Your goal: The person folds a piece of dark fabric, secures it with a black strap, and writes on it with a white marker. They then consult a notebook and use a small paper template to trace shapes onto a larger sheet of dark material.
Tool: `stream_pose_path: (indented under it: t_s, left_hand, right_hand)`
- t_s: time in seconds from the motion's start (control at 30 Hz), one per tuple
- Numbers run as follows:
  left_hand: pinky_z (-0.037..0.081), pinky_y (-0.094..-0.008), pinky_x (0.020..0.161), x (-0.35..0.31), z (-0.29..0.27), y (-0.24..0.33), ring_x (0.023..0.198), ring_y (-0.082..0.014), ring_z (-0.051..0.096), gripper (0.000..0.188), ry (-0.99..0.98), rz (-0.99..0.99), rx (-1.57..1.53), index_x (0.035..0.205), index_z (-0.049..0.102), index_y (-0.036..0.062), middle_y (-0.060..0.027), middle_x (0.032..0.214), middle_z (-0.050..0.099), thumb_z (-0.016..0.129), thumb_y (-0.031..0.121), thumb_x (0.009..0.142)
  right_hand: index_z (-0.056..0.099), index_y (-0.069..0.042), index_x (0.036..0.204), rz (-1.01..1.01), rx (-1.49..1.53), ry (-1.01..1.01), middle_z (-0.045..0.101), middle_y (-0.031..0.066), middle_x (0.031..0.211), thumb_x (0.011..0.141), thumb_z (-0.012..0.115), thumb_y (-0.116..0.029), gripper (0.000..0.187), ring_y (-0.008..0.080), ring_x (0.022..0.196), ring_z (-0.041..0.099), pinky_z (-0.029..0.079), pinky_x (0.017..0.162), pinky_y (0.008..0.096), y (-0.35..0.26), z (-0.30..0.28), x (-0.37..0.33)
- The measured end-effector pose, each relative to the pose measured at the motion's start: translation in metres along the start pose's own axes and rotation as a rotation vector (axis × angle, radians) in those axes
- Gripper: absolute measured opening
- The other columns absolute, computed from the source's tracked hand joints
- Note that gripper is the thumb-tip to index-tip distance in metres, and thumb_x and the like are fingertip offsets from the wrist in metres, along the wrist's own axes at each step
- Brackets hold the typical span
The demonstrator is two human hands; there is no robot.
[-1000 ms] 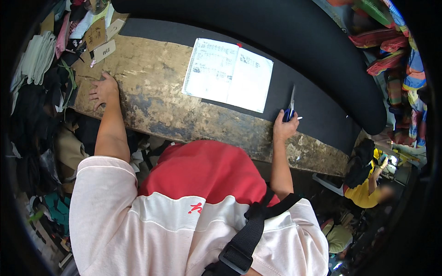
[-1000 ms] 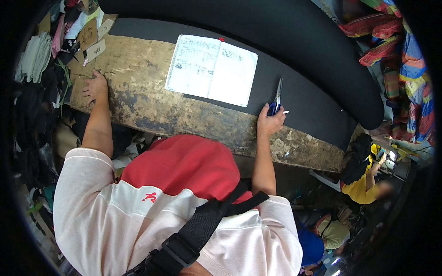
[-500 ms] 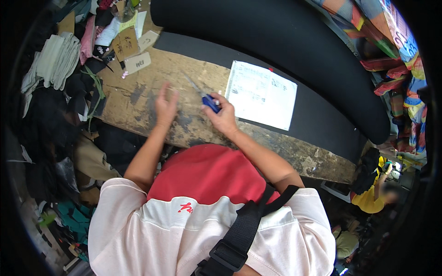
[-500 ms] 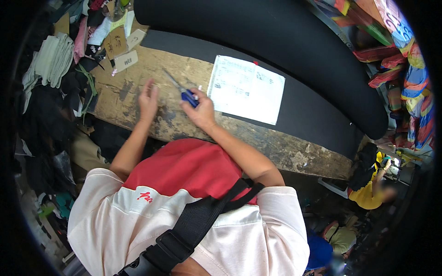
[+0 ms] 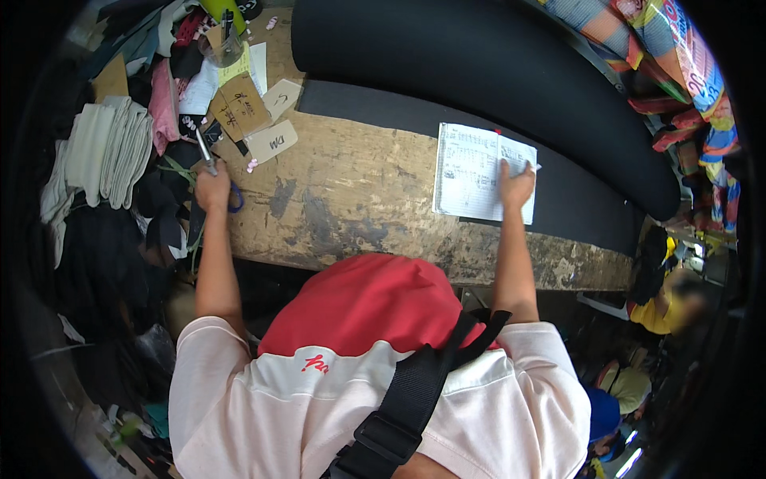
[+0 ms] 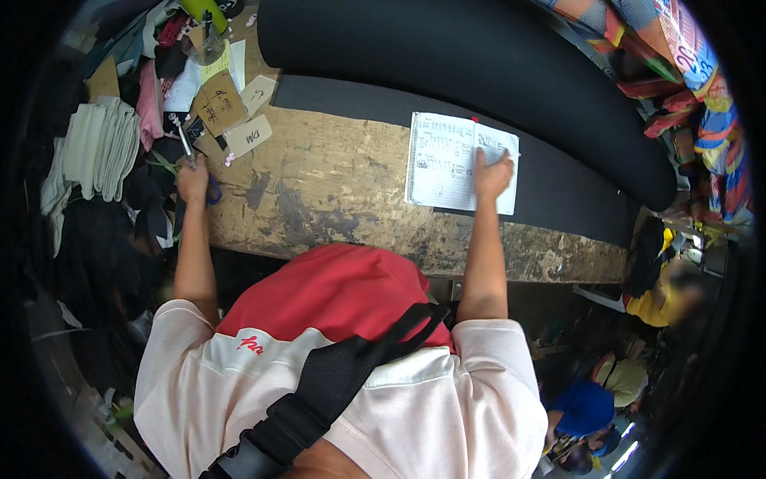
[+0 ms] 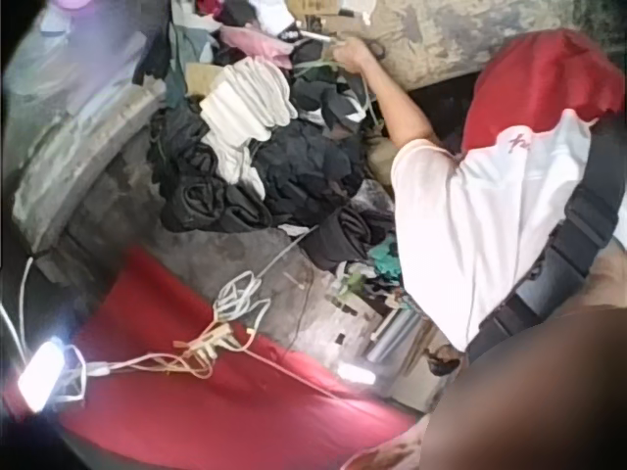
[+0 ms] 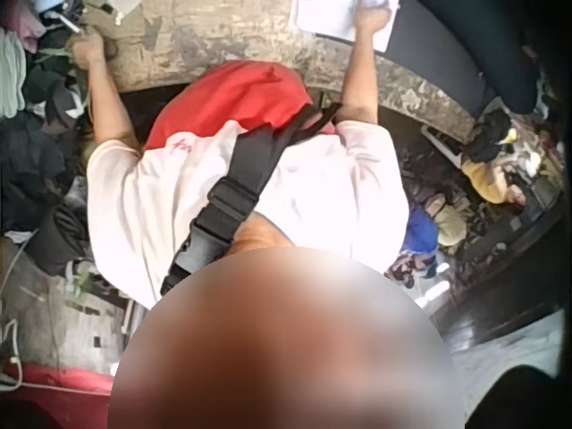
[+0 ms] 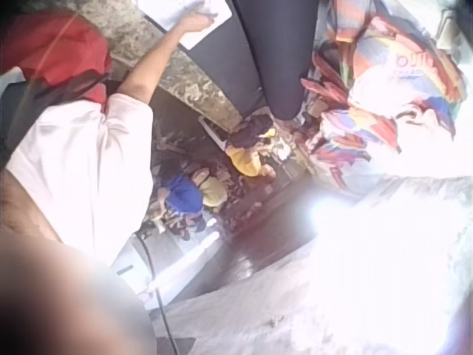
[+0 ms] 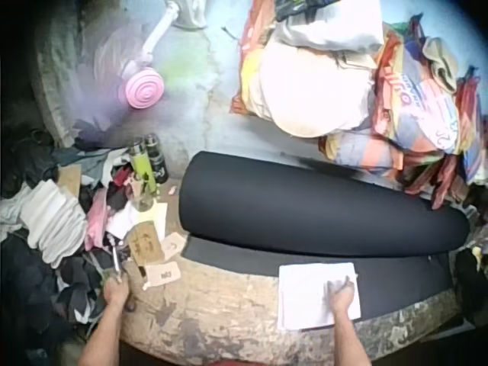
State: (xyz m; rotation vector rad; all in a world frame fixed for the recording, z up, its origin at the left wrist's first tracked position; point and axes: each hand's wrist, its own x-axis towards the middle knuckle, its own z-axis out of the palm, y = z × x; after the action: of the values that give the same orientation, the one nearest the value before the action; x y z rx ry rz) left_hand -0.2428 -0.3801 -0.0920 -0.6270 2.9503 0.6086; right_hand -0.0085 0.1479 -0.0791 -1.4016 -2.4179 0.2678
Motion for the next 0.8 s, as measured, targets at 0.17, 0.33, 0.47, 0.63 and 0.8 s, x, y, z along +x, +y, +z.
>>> stream_pose_path:
  t_s: [0.17,0.33,0.47,0.63,0.8]
  left_hand:
    - [0.037,-0.0591,0.088,0.016,-0.012,-0.011,0.116,-0.0354,0.047,0.062,0.170,0.088,0.263,0.128,0.046,0.0111,-0.0185,0.122,0.052,0.063,0.043,0.077]
    - [0.020,-0.0729,0.090,-0.007,0.018,0.039,0.124,-0.0328,0.033,0.072,0.270,0.500,0.070,0.130,0.041,0.0092,-0.0182,0.127,0.043,0.067,0.046,0.073]
    - [0.011,-0.0692,0.100,-0.027,0.054,0.106,0.137,-0.0317,0.016,0.069,0.068,0.913,0.053,0.138,0.036,0.0166,-0.0151,0.146,0.025,0.059,0.047,0.080]
    - [0.008,-0.0715,0.100,-0.003,0.059,0.102,0.140,-0.0219,0.012,0.057,-0.201,0.888,0.362,0.140,0.032,0.0272,-0.0016,0.151,0.019,0.046,0.047,0.088]
    - [0.011,-0.0729,0.098,0.021,0.040,0.044,0.138,-0.0217,0.019,0.052,-0.124,0.887,0.365,0.138,0.036,0.0265,-0.0013,0.149,0.024,0.046,0.043,0.089]
  right_hand:
    - [0.050,-0.001,0.126,0.345,-0.182,-0.208,0.053,0.0187,0.125,0.063,0.076,-0.053,0.086,0.0346,0.116,0.050,0.045,0.093,0.0442,0.051,-0.005,0.019]
    - [0.056,0.004,0.116,0.212,-0.325,-0.245,0.063,0.0192,0.107,0.057,0.078,-0.055,0.086,0.0310,0.098,0.062,0.050,0.084,0.0380,0.063,-0.009,0.028]
    - [0.060,0.005,0.109,0.411,-0.098,-0.420,0.067,0.0173,0.091,0.055,0.083,-0.047,0.078,0.0285,0.080,0.067,0.052,0.075,0.0356,0.074,-0.009,0.029]
    - [0.059,0.006,0.108,0.277,-0.098,-0.374,0.067,0.0173,0.089,0.058,0.084,-0.039,0.072,0.0250,0.074,0.065,0.052,0.068,0.0342,0.071,-0.011,0.005]
    - [0.060,0.001,0.089,0.378,0.059,-0.435,0.064,0.0133,0.081,0.059,0.085,-0.022,0.045,0.0216,0.068,0.063,0.051,0.063,0.0308,0.061,-0.012,-0.010]
